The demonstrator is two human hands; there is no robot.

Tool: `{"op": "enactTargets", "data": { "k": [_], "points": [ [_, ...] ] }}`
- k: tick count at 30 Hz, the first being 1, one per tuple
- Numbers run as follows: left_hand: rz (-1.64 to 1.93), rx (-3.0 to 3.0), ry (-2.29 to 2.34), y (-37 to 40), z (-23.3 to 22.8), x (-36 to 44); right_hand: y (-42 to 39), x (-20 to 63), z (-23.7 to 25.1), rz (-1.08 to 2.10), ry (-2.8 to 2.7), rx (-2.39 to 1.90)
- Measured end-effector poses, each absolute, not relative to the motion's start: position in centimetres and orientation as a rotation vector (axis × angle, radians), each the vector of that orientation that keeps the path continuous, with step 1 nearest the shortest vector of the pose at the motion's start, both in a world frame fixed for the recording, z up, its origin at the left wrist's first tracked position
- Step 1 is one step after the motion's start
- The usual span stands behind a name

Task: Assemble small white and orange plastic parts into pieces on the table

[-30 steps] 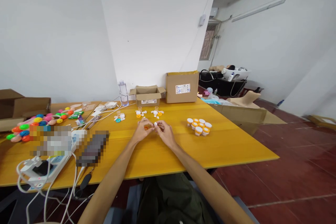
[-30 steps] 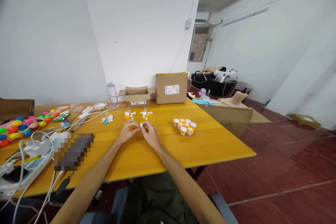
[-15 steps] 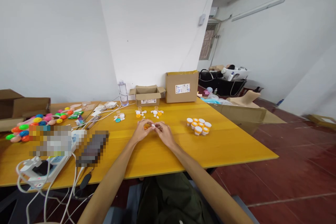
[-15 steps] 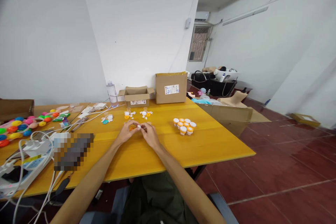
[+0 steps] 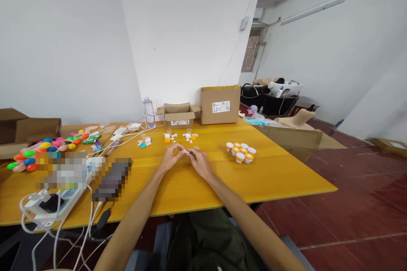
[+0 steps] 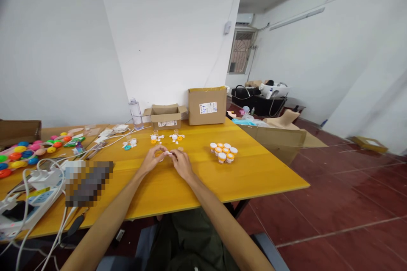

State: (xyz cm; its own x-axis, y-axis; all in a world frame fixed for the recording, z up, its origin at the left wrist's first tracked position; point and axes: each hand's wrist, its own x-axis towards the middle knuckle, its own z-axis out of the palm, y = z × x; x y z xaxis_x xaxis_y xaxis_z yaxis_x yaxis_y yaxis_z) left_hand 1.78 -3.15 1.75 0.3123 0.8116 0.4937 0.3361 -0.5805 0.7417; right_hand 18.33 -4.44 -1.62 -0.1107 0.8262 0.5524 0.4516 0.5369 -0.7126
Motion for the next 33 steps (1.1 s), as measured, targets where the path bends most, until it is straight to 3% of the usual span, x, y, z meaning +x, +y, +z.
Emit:
{"op": "enactTargets", "data": {
  "k": [33],
  "points": [
    [1.124, 1.859, 0.91, -2.5, 1.85, 1.27, -4.4, 18.12, -0.87, 0.874, -1.694, -0.921]
  ]
}}
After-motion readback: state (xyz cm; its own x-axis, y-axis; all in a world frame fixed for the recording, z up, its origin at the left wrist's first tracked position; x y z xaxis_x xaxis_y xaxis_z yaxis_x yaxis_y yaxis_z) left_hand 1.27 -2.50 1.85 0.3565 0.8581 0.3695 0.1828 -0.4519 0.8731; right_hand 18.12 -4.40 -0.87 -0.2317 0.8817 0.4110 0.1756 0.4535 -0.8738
